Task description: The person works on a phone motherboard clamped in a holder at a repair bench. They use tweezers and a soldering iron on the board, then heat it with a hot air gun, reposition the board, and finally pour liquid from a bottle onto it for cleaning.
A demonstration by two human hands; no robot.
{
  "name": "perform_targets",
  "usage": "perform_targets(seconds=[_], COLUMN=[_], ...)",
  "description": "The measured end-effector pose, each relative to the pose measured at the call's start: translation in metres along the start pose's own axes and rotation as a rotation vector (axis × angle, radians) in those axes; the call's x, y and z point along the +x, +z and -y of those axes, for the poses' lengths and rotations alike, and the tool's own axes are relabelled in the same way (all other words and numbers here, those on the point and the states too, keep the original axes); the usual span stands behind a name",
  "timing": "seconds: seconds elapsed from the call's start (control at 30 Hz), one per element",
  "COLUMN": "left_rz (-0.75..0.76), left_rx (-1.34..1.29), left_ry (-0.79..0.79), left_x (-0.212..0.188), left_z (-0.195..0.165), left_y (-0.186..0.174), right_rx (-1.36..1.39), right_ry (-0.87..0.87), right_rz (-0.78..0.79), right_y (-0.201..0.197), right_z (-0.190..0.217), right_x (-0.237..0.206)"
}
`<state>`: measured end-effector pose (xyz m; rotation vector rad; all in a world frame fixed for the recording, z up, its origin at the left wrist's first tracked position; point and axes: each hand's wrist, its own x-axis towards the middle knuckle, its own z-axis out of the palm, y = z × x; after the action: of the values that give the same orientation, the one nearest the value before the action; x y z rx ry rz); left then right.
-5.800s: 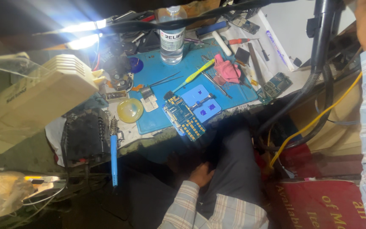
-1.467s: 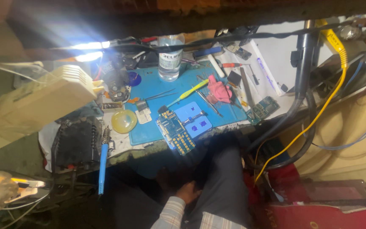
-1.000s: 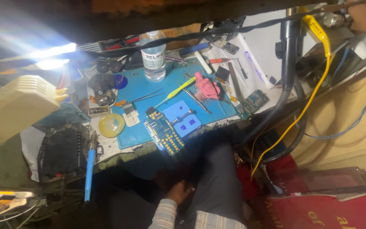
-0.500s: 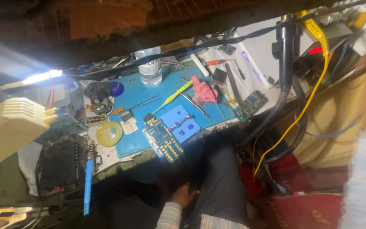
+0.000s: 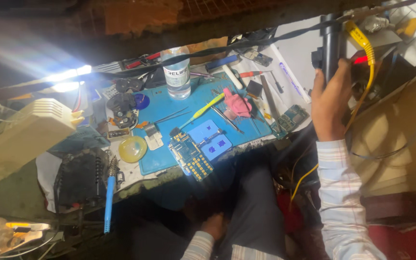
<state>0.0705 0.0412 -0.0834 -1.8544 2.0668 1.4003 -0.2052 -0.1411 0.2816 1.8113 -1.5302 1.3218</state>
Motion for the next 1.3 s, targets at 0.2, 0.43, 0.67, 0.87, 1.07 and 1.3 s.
perform_targets(seconds=[0.2,0.43,0.67,0.87,1.07,1.3], left_rz=[-0.199,-0.571,-0.171,-0.28,-0.332,-0.303], left_rx=[0.552,-0.704,-1.42,-1.434,-1.37,-1.43], left_ry=[0.094,0.851,0.825,0.79,0.752,0.719], left_x=[-0.06,-0.183,-0.175,-0.169,-0.162,-0.179], left_z=[-0.05,-0.179,-0.232,-0.235,-0.222,-0.214], left_y=[-0.011,-0.084,-0.127,-0.124,-0.126,-0.13], right_rx=[0.121,0.254,0.359,0.106,1.242,1.634], right_ry=[-0.005,0.347,0.451,0.097,0.738,1.074], right_rz=[0.084,0.209,0.263,0.037,0.285,0.066], right_y=[-0.051,-0.118,-0.13,-0.139,-0.137,-0.097], right_z=[0.037,0.114,0.139,0.134,0.151,0.168], right_x=[-0.022,-0.121,-0.181,-0.229,-0.311,-0.278])
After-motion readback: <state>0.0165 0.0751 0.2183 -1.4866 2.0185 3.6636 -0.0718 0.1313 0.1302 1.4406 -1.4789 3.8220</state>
